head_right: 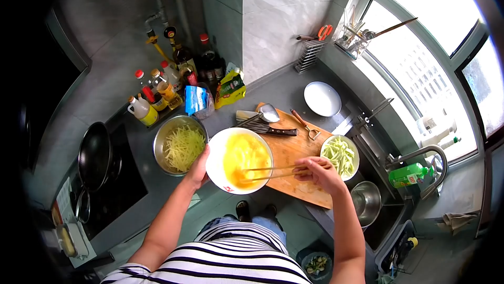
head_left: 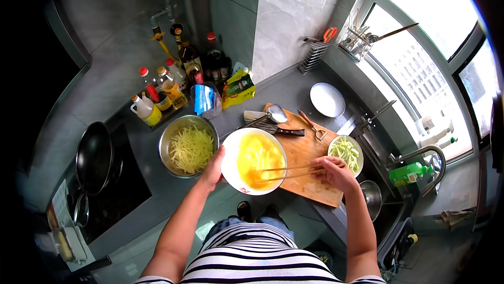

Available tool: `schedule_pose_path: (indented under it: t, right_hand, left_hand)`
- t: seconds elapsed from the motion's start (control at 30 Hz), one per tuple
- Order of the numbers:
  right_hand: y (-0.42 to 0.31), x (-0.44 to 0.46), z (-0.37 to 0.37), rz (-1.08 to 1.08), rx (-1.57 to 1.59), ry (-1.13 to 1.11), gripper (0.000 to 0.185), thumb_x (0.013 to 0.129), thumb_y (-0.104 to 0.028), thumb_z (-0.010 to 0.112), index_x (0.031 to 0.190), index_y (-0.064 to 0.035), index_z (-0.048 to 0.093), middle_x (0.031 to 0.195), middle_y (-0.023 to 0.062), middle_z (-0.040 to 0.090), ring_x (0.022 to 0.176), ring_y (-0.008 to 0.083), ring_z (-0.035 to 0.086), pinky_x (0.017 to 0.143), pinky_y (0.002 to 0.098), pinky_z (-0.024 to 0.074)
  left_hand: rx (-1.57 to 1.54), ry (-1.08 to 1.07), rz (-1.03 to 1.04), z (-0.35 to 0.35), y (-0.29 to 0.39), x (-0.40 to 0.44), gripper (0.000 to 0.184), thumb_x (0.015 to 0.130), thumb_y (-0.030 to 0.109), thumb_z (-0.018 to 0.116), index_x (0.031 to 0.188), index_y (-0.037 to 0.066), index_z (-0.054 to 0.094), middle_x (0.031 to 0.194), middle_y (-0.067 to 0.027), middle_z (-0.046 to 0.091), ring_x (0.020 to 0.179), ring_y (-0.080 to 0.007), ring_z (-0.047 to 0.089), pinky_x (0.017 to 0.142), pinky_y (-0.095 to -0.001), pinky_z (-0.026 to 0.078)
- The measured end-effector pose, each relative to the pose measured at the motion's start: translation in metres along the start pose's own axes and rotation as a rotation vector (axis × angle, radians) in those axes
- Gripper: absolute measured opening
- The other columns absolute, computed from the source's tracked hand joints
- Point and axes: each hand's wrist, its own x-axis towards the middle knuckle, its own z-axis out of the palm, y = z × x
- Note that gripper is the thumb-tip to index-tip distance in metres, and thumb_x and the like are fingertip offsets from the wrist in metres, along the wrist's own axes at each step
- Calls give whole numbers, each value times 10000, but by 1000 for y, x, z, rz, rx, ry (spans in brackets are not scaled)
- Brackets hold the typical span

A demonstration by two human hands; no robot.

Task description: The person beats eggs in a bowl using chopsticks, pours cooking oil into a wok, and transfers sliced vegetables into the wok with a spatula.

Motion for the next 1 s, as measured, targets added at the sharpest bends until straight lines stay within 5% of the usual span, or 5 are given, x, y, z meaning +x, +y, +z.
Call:
schedule_pose_path:
  t: [0.03,0.13,0.63,0.83,1.0]
  right_hand:
    - [-1,0,1,-43,29,33,275,975,-208,477,1130,-10,589,1107,108,631,983,197,637,836,351,540]
    - [-4,4,-1,-33,-14,101,288,973,-209,483,1125,12,588,1083,117,637,966,203,642,843,352,537]
    - [-2,1,-11,-45,26,152,299,970,-219,495,1113,28,585,1056,143,637,984,229,635,866,376,534]
    - [3,-8,-10,13,24,75,298,973,-219,489,1120,20,588,1059,127,636,956,208,640,849,338,535]
    - [-5,-13,-5,81,-34,-45,290,976,-223,484,1129,-2,592,1070,109,632,946,190,639,833,315,532]
  left_hand:
    - [3,-11,-17,1,2,-2,612,974,504,335,1321,7,416,1244,-122,561,1078,-182,590,902,-330,492]
    - [-24,36,26,5,-4,3,604,930,594,361,1282,113,453,901,-33,647,629,-78,633,429,-217,485]
    - [-20,48,29,12,-3,0,598,930,590,373,1279,114,471,825,-15,631,545,-59,583,387,-203,437]
    - [-19,-16,-14,13,3,-5,630,960,531,351,1317,18,432,1218,-123,579,1044,-182,611,838,-324,526]
    - [-1,-22,-2,15,4,-5,635,956,536,357,1320,20,427,1218,-125,578,1047,-186,609,840,-325,525]
